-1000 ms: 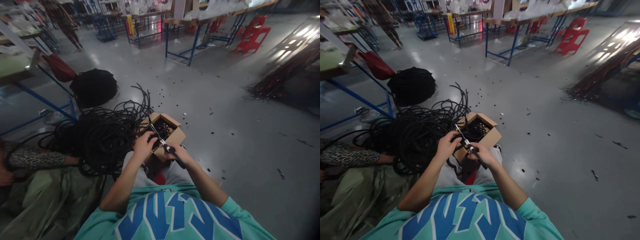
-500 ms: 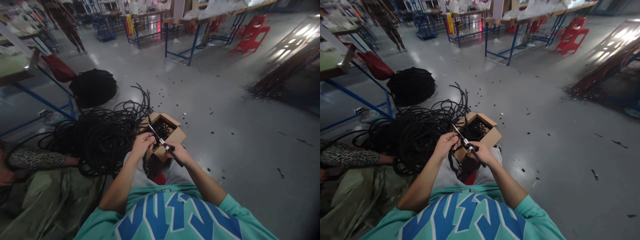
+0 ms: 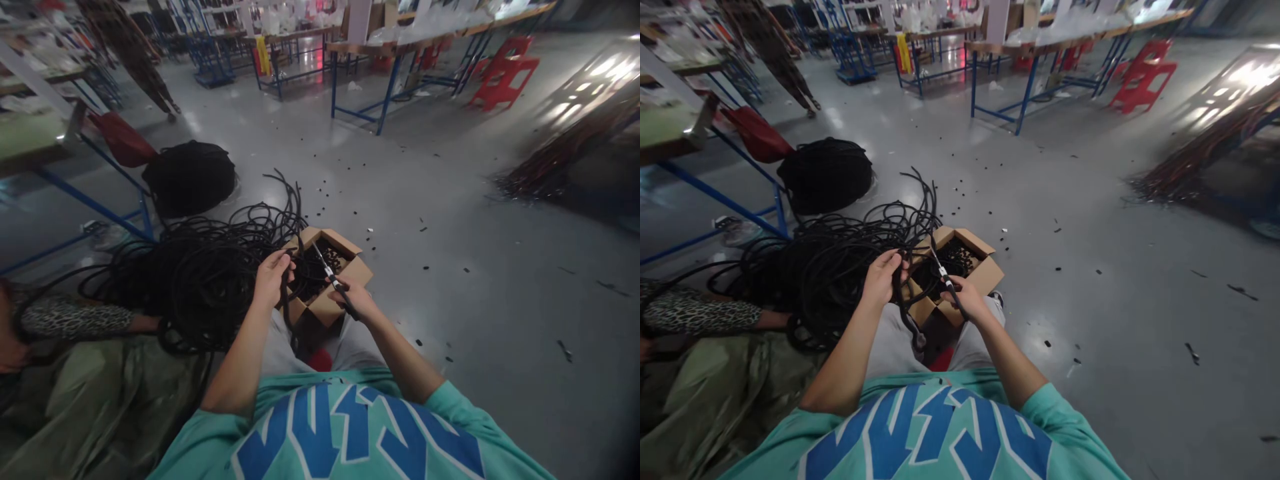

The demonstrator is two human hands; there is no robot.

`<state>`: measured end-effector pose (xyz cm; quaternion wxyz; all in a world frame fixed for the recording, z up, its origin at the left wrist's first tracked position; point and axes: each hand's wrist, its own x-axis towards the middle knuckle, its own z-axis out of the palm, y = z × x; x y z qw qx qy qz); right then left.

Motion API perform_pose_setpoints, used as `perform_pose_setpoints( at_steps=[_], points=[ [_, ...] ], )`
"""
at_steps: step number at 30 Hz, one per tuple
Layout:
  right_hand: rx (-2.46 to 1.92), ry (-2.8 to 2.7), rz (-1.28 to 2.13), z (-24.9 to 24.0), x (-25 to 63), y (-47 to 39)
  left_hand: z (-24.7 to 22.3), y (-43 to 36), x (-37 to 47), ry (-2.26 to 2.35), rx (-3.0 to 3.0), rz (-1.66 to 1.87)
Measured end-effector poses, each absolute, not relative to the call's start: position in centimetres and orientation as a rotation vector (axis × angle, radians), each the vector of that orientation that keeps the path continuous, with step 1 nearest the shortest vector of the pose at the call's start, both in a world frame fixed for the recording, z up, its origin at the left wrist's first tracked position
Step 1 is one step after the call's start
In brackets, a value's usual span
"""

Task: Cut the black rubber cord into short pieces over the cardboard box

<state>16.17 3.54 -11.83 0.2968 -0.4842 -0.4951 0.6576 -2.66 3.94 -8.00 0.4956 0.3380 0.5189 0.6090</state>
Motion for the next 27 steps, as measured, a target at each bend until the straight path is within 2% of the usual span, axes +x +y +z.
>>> perform_pose_setpoints(
  at_steps=[11, 15, 21, 27],
  points=[
    [-1.319, -1.188, 1.853, -15.3, 17.1, -2.3, -9.5, 0.9, -4.6, 1.074, 0.591, 1.435],
    [-1.269, -1.196, 1.888, -14.1, 17.1, -3.4, -9.0, -0.5, -3.3, 1.045, 0.612, 1.329],
    [-1.164, -1.283, 1.887, -11.9, 18.1, -4.7, -7.3, -2.2, -2.1, 1.011, 0.784, 1.351],
    [-1.144, -1.600, 1.629, -10.3, 19.5, -6.4, -5.1, -4.3, -1.4, 0.891, 0.779, 1.330]
  ],
)
